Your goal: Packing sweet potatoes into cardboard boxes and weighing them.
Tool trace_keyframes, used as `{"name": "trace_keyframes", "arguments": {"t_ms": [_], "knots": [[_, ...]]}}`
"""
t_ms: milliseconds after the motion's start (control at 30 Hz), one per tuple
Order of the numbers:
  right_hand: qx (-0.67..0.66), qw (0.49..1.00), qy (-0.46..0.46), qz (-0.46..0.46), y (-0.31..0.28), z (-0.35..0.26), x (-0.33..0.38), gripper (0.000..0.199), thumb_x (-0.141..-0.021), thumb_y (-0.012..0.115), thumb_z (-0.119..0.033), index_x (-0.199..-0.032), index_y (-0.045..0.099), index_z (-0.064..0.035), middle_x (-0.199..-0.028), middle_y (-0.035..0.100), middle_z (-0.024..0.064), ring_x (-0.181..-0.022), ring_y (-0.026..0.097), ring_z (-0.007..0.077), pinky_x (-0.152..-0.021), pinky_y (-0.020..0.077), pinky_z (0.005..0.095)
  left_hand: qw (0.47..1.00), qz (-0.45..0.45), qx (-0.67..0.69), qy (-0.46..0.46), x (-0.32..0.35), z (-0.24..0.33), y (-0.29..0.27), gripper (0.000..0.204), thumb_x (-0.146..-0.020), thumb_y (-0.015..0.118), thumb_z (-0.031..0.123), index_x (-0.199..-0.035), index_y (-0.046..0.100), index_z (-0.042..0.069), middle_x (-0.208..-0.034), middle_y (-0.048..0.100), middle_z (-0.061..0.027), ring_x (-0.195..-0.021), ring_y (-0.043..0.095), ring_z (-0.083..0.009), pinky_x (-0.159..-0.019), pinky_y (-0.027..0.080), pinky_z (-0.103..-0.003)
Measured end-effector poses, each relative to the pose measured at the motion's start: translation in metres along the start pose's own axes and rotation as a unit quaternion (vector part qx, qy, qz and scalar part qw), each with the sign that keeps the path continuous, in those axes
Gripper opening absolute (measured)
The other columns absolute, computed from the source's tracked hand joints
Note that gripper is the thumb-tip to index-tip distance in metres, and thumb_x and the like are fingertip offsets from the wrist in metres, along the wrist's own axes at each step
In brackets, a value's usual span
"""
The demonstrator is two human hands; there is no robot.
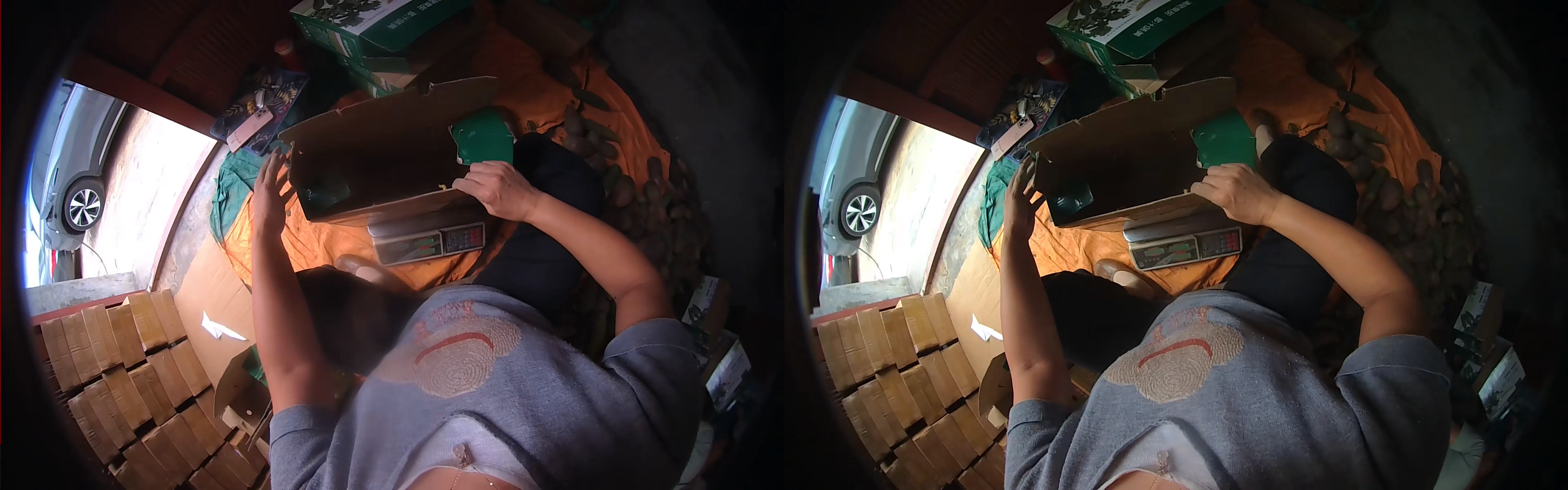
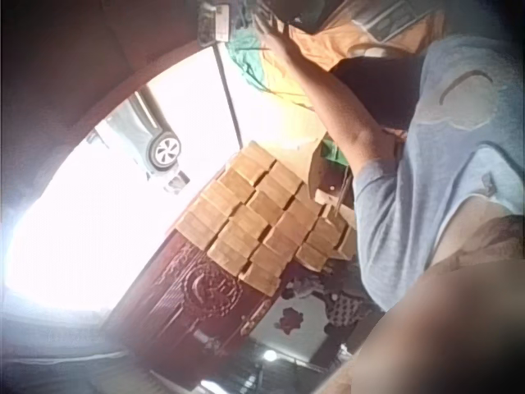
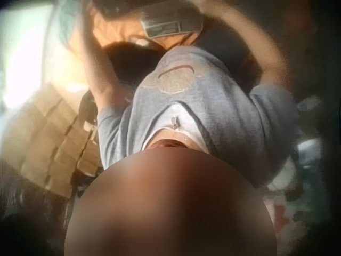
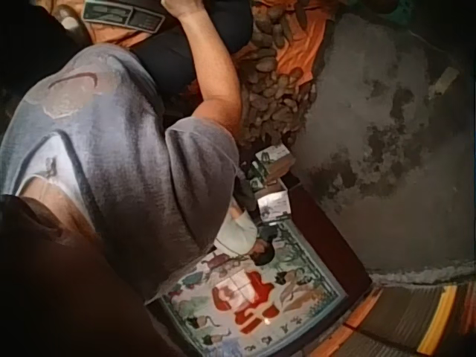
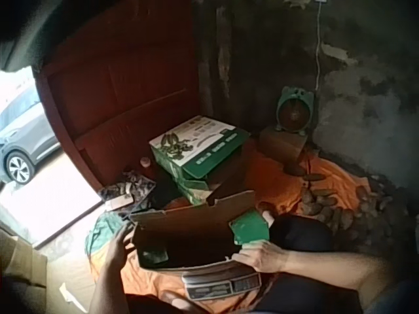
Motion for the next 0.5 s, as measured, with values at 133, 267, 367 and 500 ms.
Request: {"name": "trace_keyframes", "arguments": {"t_ms": [133,267,367,500], "knots": [[-0.002,0.996,0.088,0.025,-0.006,0.019,0.034,0.025,-0.078,0.064,-0.001,-0.102,0.07,-0.0054,-0.091,0.067,0.0064,-0.092,0.065,0.0242,-0.082,0.0555,0.0372,0.984,-0.057,-0.166,0.018,0.0,0.004,0.052,0.056,-0.102,0.06,0.038,-0.149,0.05,0.009,-0.145,0.058,-0.0104,-0.127,0.058,-0.0243,-0.099,0.048,-0.037],[-0.079,0.967,0.101,0.22,-0.059,0.005,0.054,0.024,-0.077,0.067,0.003,-0.099,0.072,-0.004,-0.102,0.07,0.009,-0.098,0.068,0.0261,-0.085,0.0566,0.0373,0.993,-0.069,-0.093,0.011,-0.008,-0.019,0.054,0.053,-0.102,0.063,0.02,-0.15,0.045,0.008,-0.143,0.057,-0.011,-0.121,0.059,-0.0169,-0.092,0.051,-0.029],[-0.062,0.942,0.116,0.31,-0.102,0.0,0.076,0.027,-0.073,0.072,0.005,-0.099,0.072,-0.0045,-0.106,0.069,0.0087,-0.096,0.068,0.0271,-0.084,0.0565,0.0383,0.787,-0.132,-0.539,0.27,0.0,-0.002,0.049,0.049,-0.093,0.065,-0.001,-0.141,0.056,0.006,-0.147,0.051,-0.0136,-0.129,0.056,-0.0298,-0.096,0.054,-0.036],[0.039,0.898,0.188,0.396,-0.166,0.028,0.15,0.033,-0.07,0.074,0.004,-0.101,0.072,-0.0074,-0.106,0.069,0.0037,-0.098,0.066,0.0224,-0.084,0.0558,0.0369,0.862,-0.112,-0.459,0.185,-0.012,-0.009,0.068,0.054,-0.09,0.063,-0.008,-0.142,0.055,0.005,-0.149,0.049,-0.0163,-0.131,0.054,-0.0343,-0.099,0.054,-0.039]]}}
Point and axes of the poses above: each hand's wrist, its own x-axis away from the middle knuckle, its own y-axis out of the palm, z = x × y, the point moved 10 cm from there along -x, towards the middle knuckle
